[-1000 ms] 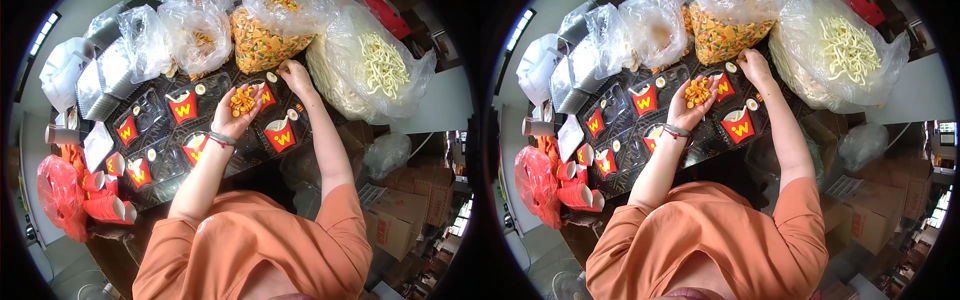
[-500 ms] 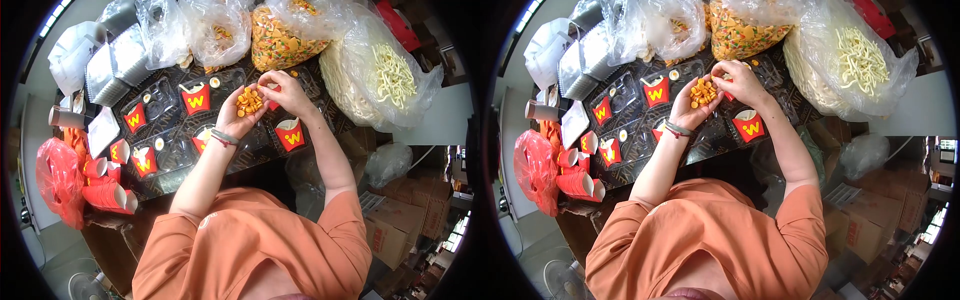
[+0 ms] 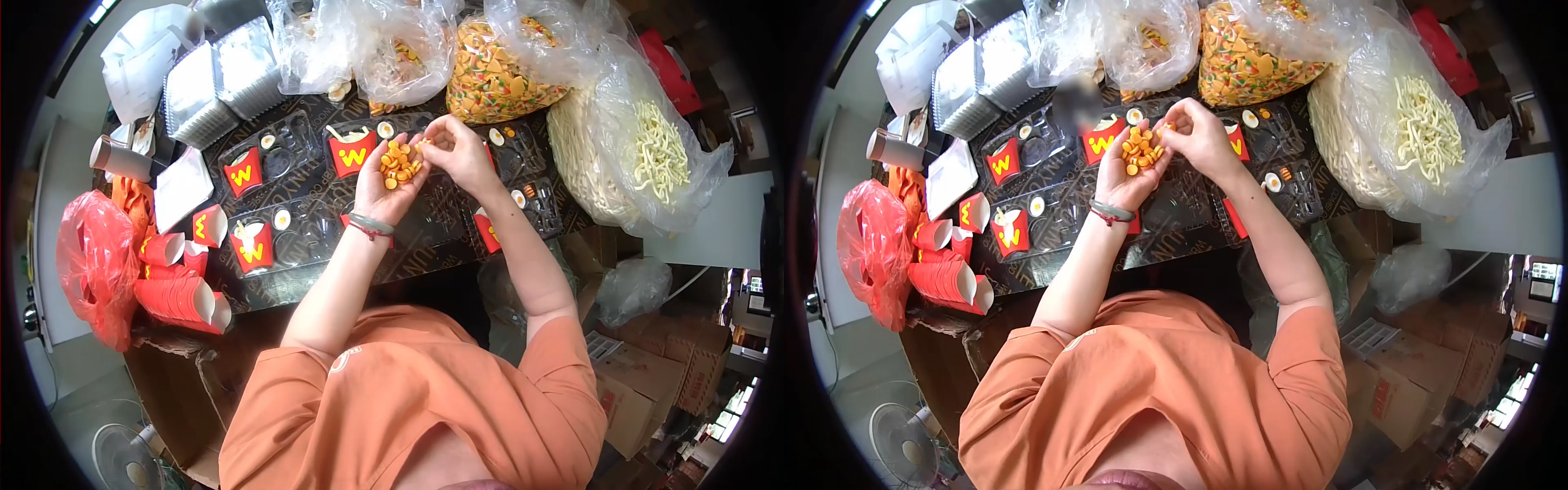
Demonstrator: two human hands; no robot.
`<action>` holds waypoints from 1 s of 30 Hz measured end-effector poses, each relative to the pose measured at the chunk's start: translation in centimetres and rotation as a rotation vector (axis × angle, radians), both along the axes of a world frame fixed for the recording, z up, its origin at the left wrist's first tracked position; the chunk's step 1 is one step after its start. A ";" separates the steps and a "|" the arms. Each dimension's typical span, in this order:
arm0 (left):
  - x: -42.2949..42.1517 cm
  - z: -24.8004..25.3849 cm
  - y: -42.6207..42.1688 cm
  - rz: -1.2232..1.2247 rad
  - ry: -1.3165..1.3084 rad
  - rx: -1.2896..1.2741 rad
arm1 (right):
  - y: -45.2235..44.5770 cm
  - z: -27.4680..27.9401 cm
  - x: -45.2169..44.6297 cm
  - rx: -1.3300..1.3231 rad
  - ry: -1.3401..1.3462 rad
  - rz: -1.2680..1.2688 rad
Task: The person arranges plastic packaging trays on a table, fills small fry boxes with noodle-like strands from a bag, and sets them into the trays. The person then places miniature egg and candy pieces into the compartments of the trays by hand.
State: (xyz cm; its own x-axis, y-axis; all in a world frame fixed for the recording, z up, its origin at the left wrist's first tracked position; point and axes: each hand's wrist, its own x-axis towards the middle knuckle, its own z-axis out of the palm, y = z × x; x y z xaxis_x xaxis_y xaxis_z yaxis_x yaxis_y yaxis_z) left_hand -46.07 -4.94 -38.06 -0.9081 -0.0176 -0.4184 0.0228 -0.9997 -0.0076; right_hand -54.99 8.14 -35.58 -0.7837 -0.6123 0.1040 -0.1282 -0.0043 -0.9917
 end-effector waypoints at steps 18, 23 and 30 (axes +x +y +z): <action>0.8 -0.8 -5.1 0.129 -0.013 0.006 | -4.5 -4.9 -4.1 0.496 0.885 -0.183; 0.9 -1.1 -5.2 0.103 0.005 0.000 | -4.8 -4.4 -3.8 0.529 0.786 -0.197; 1.2 -0.7 -5.0 0.089 0.036 0.010 | -4.3 0.1 0.0 0.302 0.593 0.008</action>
State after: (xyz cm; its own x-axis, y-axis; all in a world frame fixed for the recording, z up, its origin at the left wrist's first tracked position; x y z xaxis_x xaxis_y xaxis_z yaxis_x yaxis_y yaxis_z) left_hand -44.91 -9.94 -38.74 -0.9176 -0.0947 -0.3861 0.1108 -0.9937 -0.0195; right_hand -54.98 3.79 -35.51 -0.6422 -0.6876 0.3387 -0.6532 0.2598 -0.7112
